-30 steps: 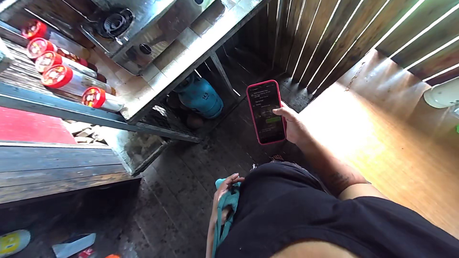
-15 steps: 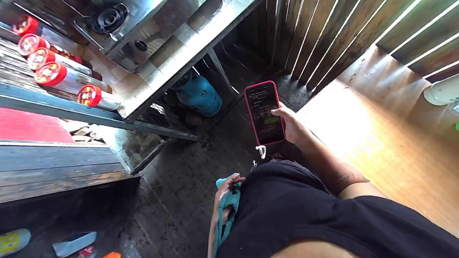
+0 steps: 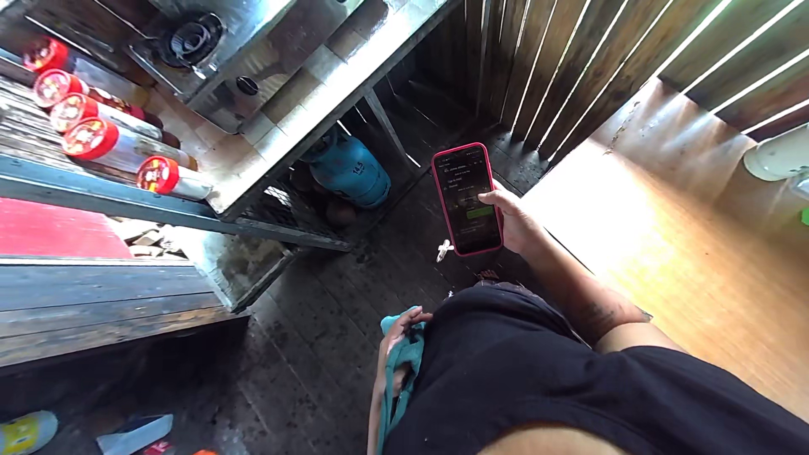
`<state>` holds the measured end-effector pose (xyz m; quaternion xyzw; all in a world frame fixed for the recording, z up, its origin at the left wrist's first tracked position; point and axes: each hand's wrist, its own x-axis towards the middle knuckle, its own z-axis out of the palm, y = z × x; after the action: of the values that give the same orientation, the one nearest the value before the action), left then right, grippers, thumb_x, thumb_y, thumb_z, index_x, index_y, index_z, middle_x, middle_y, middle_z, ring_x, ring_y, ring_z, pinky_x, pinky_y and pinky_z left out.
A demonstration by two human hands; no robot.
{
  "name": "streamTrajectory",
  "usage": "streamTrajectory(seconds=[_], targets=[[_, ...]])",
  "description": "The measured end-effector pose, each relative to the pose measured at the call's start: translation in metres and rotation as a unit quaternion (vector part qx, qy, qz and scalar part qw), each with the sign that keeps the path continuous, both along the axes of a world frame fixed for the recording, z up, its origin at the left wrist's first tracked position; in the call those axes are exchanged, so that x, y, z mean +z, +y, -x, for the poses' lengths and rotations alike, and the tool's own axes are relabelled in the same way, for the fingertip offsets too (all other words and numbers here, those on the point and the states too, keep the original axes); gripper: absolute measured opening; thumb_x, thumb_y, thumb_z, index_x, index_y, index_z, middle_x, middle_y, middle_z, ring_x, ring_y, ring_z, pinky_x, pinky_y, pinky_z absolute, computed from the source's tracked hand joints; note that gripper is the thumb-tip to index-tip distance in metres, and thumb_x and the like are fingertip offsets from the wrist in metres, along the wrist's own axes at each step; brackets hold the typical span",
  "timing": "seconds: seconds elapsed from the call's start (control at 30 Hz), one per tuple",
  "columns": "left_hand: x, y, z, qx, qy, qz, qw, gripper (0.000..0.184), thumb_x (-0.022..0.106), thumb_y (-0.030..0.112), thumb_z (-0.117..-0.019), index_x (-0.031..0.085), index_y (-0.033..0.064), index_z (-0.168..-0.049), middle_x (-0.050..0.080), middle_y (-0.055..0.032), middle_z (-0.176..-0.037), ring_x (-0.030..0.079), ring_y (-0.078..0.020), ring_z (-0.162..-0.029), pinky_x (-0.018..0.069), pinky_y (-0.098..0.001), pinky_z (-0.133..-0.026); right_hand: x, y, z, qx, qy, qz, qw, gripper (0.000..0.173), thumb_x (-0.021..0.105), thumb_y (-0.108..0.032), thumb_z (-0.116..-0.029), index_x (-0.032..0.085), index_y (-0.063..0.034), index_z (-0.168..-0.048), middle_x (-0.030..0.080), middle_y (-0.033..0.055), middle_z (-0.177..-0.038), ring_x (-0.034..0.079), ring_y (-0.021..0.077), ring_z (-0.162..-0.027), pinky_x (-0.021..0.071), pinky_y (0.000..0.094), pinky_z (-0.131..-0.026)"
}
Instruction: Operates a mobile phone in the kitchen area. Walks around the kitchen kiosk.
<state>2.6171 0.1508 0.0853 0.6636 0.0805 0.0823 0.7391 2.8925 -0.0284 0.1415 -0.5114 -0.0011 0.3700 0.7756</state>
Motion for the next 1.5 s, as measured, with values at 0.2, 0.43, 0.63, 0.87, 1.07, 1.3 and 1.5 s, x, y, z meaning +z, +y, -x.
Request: streamTrajectory(seconds=[0.2, 0.43, 0.63, 0.87, 1.07, 1.3, 1.5], targets=[[0.0, -0.001, 0.004, 0.006, 0.014, 0.008, 1.0, 0.068, 0.066, 0.056, -0.0916, 0.06, 0.0026, -0.134, 0.074, -0.0029, -0.119, 0.068, -0.0104, -0.112, 0.0525, -0.0264, -0.099, -0.002, -0.002, 0.005, 0.003, 0.0, -0.01, 1.0, 0.049, 0.051, -0.03, -0.0981, 0.047, -0.0254, -0.147, 0.07, 0.0054, -0.117, 0.071, 0.0168, -0.096, 0.0614, 0.0391, -0.079], [0.006, -0.006, 0.005, 0.013, 0.034, 0.012, 0.999, 0.061, 0.066, 0.046, -0.0951, 0.058, -0.0022, -0.131, 0.074, -0.0023, -0.117, 0.068, -0.0081, -0.11, 0.0527, -0.0245, -0.097, -0.003, -0.006, 0.01, -0.004, 0.005, -0.021, 1.0, 0.047, 0.05, -0.028, -0.098, 0.048, -0.0245, -0.144, 0.07, 0.0067, -0.115, 0.072, 0.0174, -0.096, 0.0617, 0.0393, -0.079], [0.01, -0.006, 0.004, 0.009, 0.045, -0.001, 0.999, 0.065, 0.066, 0.048, -0.0948, 0.056, -0.0054, -0.131, 0.074, -0.0025, -0.116, 0.068, -0.0084, -0.109, 0.0533, -0.0256, -0.097, -0.005, -0.01, 0.012, -0.005, -0.004, 0.0, 1.0, 0.051, 0.052, -0.032, -0.0969, 0.046, -0.0261, -0.147, 0.069, 0.0065, -0.119, 0.07, 0.0188, -0.099, 0.0606, 0.0418, -0.081], [0.021, 0.037, 0.02, -0.208, 0.117, 0.0, 0.971, 0.1, 0.072, 0.063, -0.0847, 0.037, -0.0022, -0.153, 0.054, -0.0104, -0.15, 0.051, -0.016, -0.137, 0.0416, -0.0348, -0.116, 0.001, -0.011, 0.012, -0.017, 0.004, -0.014, 1.0, 0.049, 0.051, -0.028, -0.097, 0.047, -0.0219, -0.146, 0.069, 0.0068, -0.118, 0.07, 0.0182, -0.1, 0.0609, 0.041, -0.083], [0.109, 0.088, 0.034, -0.163, -0.088, 0.051, 0.981, 0.063, 0.053, 0.065, -0.0938, 0.053, 0.036, -0.149, 0.062, -0.0027, -0.143, 0.059, -0.0286, -0.132, 0.0495, -0.0471, -0.11, 0.014, -0.012, 0.004, 0.001, 0.008, -0.064, 0.998, 0.047, 0.048, -0.022, -0.0975, 0.044, -0.0181, -0.144, 0.07, 0.0071, -0.112, 0.072, 0.0175, -0.097, 0.062, 0.0385, -0.083], [0.089, 0.026, -0.08, -0.037, 0.067, -0.235, 0.969, 0.127, 0.085, 0.059, -0.0725, 0.014, 0.0047, -0.163, 0.042, -0.0139, -0.158, 0.043, -0.022, -0.144, 0.0401, -0.0414, -0.117, 0.034, 0.004, 0.012, 0.031, -0.009, -0.083, 0.996, 0.045, 0.047, -0.023, -0.0966, 0.045, -0.018, -0.141, 0.071, 0.0062, -0.11, 0.072, 0.0172, -0.096, 0.0623, 0.0383, -0.082], [0.075, -0.013, -0.119, -0.068, 0.035, -0.188, 0.979, 0.124, 0.088, 0.029, -0.0792, -0.001, 0.0117, -0.164, 0.052, -0.0131, -0.148, 0.057, -0.0128, -0.131, 0.0497, -0.0337, -0.109, 0.045, 0.02, 0.021, 0.059, -0.078, -0.094, 0.991, 0.044, 0.043, -0.02, -0.0989, 0.043, -0.0162, -0.143, 0.067, 0.0061, -0.115, 0.069, 0.0162, -0.101, 0.0605, 0.0382, -0.086]])
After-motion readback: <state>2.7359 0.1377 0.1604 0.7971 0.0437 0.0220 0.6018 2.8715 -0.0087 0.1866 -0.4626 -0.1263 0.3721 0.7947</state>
